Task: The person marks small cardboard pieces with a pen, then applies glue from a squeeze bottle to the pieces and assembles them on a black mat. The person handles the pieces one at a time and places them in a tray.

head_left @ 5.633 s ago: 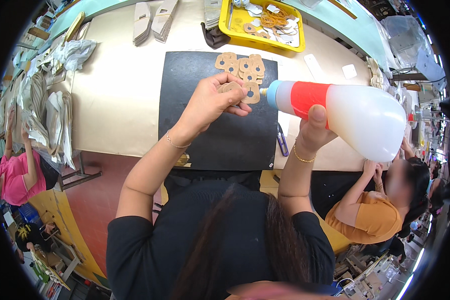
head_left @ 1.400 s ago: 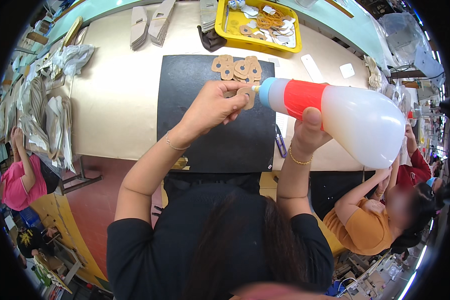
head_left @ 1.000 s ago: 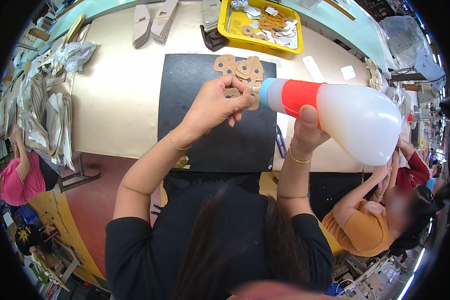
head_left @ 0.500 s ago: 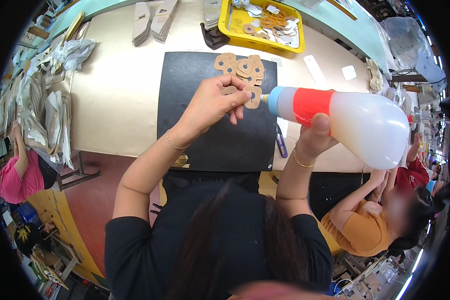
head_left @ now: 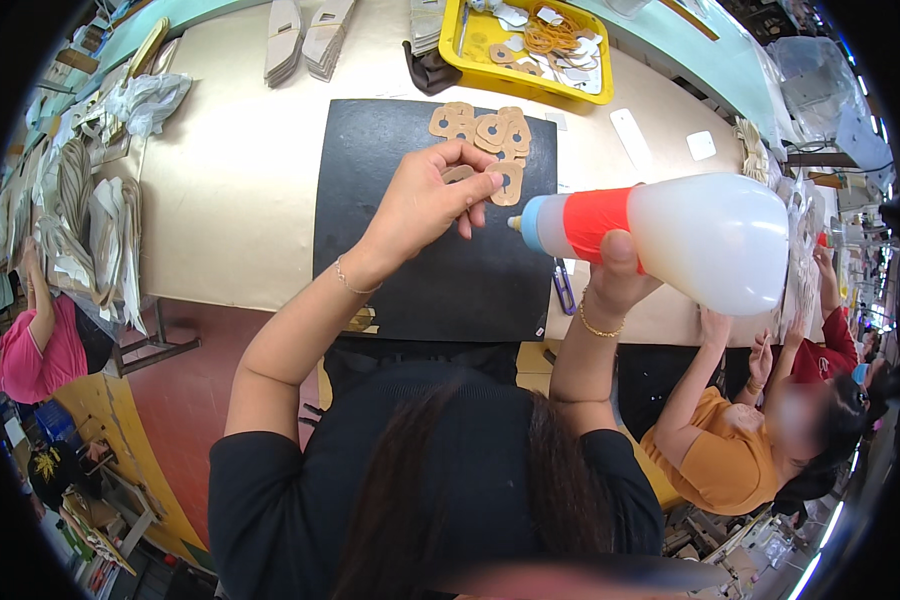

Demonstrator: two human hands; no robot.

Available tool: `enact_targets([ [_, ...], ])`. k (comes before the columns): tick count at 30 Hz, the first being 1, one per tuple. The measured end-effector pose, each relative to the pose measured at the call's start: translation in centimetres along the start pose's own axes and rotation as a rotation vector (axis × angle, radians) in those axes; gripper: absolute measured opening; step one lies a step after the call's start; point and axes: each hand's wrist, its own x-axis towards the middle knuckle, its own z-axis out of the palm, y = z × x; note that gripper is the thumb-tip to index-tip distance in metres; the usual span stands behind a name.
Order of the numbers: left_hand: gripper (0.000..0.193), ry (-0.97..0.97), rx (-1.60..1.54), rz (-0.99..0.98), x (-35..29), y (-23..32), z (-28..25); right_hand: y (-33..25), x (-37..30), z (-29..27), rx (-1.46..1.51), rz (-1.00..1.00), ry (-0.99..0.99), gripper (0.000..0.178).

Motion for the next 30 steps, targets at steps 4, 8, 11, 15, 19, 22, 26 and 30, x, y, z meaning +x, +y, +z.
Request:
enact_targets([
  [4, 0.02, 0.012, 0.074, -0.016, 1.9, -1.4, -0.3, 0.4, 0.3, -1.2, -0.028, 0.026, 0.033, 0.059],
  [8, 0.03, 0.064, 0.333, 0.077, 6.4, -2.2, -0.4, 0.9, 0.3, -1.6, -0.035, 0.007, 0.046, 0.06],
  [11, 0.038, 0.22, 0.438, 0.176, 8.5, -2.5, -0.4, 0.8, 0.3, -2.0, -0.051, -0.02, 0.071, 0.06],
  [15, 0.031, 0.017, -0.356, -0.006, 7.5, -2.3, -1.3, 0.6, 0.7, -2.7, -0.036, 0.024, 0.147, 0.063],
  [19, 0.039, -0.153, -0.351, -0.013, 4.4, -1.6, -2.0, 0.8, 1.1, -2.1, 0.083, 0.051, 0.163, 0.064],
  [22, 0.036, -0.139, -0.239, -0.059, 2.8, -0.7, -1.7, 0.9, 1.4, -1.4, 0.088, 0.035, 0.158, 0.065],
  [26, 0.037, -0.074, -0.114, -0.04, 1.6, -0.2, -0.7, 1.0, 1.7, -1.0, 0.023, -0.046, 0.146, 0.065],
  [30, 0.036, -0.069, -0.042, -0.042, 1.1, -0.1, -0.6, 0.6, 1.7, -0.8, 0.028, -0.041, 0.169, 0.066],
])
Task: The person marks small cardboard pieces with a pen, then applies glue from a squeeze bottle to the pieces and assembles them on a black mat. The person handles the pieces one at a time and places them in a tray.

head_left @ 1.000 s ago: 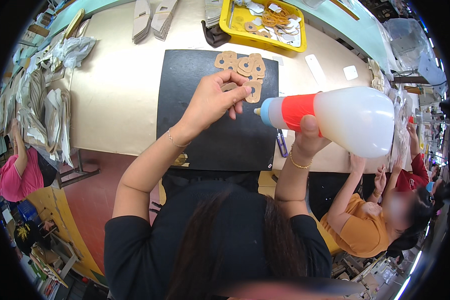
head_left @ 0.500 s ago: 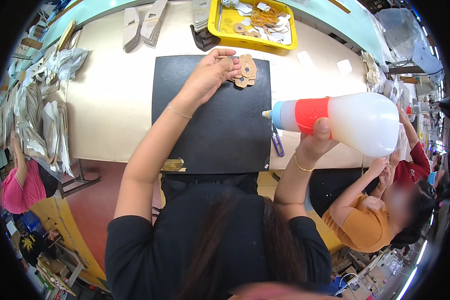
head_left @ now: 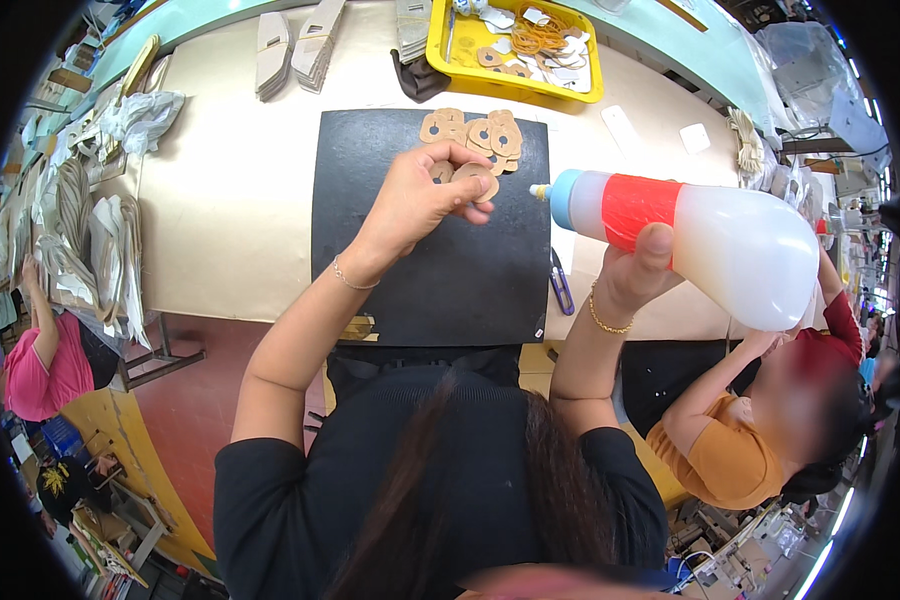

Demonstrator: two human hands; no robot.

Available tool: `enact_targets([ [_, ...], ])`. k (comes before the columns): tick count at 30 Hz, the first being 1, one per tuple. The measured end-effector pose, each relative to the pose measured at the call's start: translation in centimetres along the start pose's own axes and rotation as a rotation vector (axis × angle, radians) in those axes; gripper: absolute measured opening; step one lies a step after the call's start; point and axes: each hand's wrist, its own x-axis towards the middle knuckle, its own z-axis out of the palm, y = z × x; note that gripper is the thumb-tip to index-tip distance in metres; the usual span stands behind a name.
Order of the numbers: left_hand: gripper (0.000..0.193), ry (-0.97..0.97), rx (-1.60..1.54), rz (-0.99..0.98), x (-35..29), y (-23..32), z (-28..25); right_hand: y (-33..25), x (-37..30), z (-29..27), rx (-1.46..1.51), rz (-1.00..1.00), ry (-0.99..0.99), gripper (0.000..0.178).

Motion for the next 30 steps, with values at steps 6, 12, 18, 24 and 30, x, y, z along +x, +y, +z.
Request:
enact_targets([
  [6, 0.019, 0.043, -0.025, 0.079, -0.5, -0.4, 0.8, -0.4, 0.2, 0.7, -0.007, -0.051, -0.019, 0.06],
  [12, 0.013, 0.02, 0.002, 0.022, -0.9, 0.1, 1.1, -1.1, 0.0, 1.6, 0.029, -0.062, -0.102, 0.047],
  [18, 0.017, 0.002, -0.006, 0.001, -1.4, 0.5, 1.7, -2.2, -0.1, 2.4, 0.043, -0.048, -0.163, 0.037],
  [24, 0.018, -0.022, -0.031, -0.018, -1.6, 0.7, 1.7, -1.4, -0.1, 2.1, 0.015, -0.123, -0.148, 0.038],
  [30, 0.018, 0.015, -0.081, -0.025, -1.3, 0.6, 1.5, -0.9, -0.4, 0.4, 0.018, -0.009, -0.047, 0.055],
])
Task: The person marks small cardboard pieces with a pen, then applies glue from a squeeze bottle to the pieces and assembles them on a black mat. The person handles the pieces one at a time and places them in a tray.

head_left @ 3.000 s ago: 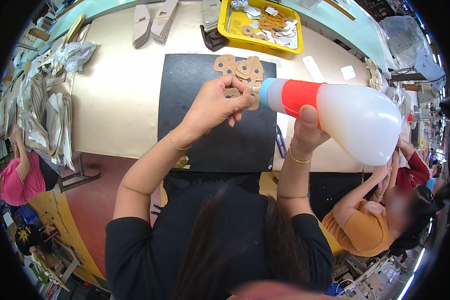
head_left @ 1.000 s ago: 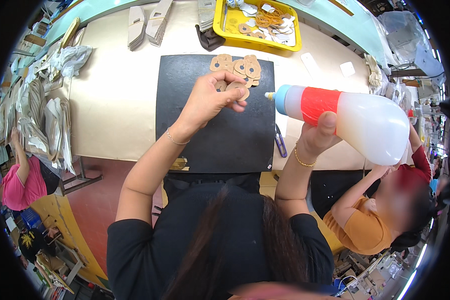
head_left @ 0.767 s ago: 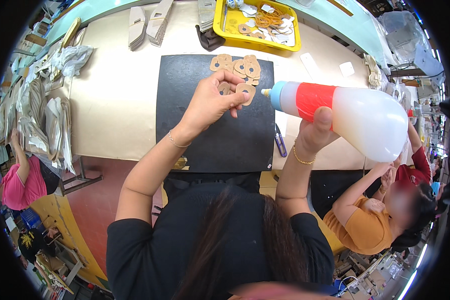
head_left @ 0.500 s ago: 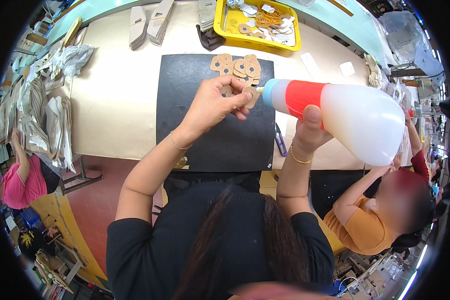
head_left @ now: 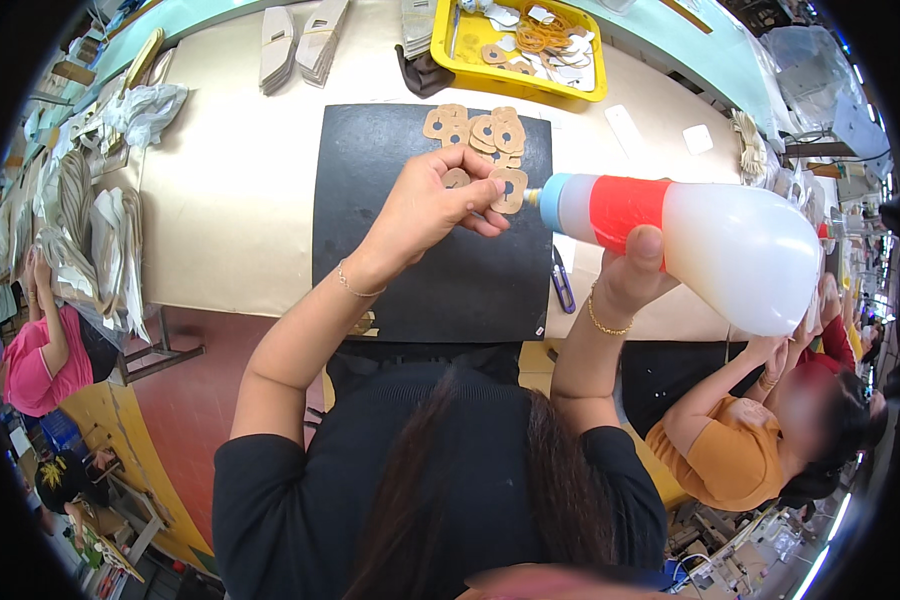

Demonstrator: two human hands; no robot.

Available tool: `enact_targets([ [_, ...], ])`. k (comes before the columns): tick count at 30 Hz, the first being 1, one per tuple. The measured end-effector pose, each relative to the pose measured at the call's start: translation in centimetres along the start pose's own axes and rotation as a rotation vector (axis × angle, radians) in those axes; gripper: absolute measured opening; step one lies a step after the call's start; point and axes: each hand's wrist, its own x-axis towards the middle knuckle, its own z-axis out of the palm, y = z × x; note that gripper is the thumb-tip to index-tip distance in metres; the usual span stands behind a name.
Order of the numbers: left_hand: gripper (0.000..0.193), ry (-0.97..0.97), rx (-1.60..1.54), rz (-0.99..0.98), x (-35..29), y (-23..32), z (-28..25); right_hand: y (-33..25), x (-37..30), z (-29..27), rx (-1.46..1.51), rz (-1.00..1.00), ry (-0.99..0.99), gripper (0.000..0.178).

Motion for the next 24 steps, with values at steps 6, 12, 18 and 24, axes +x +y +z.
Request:
enact_targets([
  [6, 0.018, 0.019, 0.086, 0.051, 0.1, -0.1, 0.0, -0.2, -1.1, -0.4, -0.043, 0.06, -0.097, 0.056],
  [12, 0.018, 0.016, 0.128, 0.078, -0.2, 0.2, 0.1, -0.4, -1.1, -0.1, -0.031, 0.098, -0.146, 0.053],
  [18, 0.018, 0.026, 0.094, 0.067, 0.0, -0.2, 0.1, 0.0, -0.7, -0.4, -0.058, -0.013, -0.155, 0.052],
  [24, 0.018, -0.033, 0.071, -0.006, 1.0, -1.6, -0.3, 0.6, -0.6, -2.3, -0.022, 0.078, -0.039, 0.068],
])
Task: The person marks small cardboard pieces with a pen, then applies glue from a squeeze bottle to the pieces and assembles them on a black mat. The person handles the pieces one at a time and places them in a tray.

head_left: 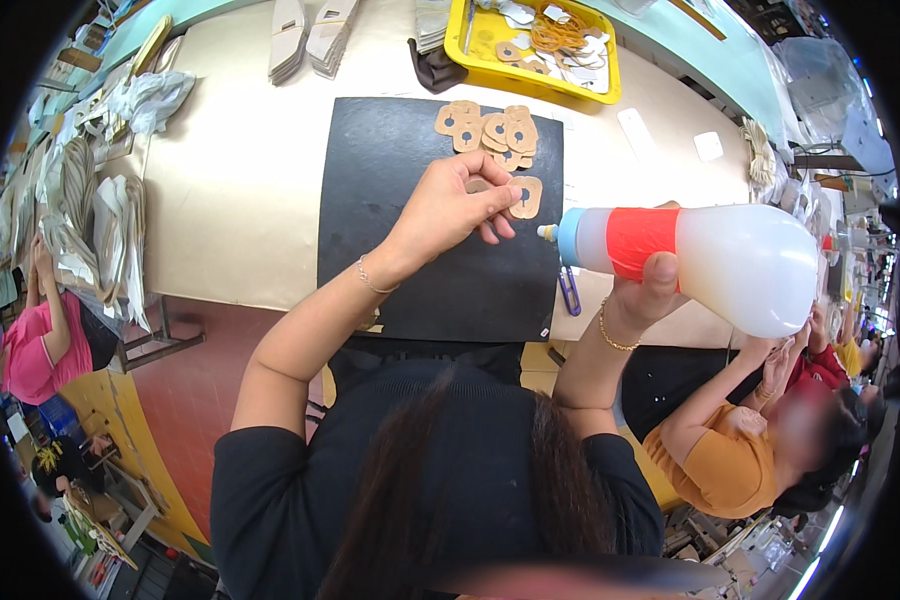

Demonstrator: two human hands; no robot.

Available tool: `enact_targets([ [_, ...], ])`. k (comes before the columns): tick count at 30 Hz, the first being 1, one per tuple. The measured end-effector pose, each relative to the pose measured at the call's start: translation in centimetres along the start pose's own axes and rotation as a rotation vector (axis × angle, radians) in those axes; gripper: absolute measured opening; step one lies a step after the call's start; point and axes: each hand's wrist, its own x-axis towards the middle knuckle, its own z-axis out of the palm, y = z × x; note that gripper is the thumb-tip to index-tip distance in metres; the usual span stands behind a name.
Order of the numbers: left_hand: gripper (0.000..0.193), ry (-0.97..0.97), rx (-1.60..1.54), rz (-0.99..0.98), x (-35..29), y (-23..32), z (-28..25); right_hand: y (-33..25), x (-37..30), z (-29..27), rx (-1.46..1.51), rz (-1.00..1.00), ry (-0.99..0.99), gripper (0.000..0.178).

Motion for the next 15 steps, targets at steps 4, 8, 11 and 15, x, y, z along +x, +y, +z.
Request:
enact_targets([
  [4, 0.019, 0.043, 0.03, 0.03, 0.7, -1.1, -0.4, 0.1, -0.5, 0.0, -0.002, 0.036, 0.045, 0.072],
  [8, 0.022, 0.095, 0.085, 0.02, 2.1, -1.8, -1.6, 0.2, -0.2, 0.6, 0.011, -0.028, 0.064, 0.06],
  [11, 0.027, 0.172, 0.237, 0.006, 4.0, -1.7, -2.5, 0.0, 0.0, 0.6, 0.001, -0.036, -0.007, 0.055],
  [15, 0.027, 0.414, 0.268, 0.107, 4.9, -2.4, -3.1, -0.2, 0.0, 0.4, -0.051, -0.07, 0.058, 0.055],
])
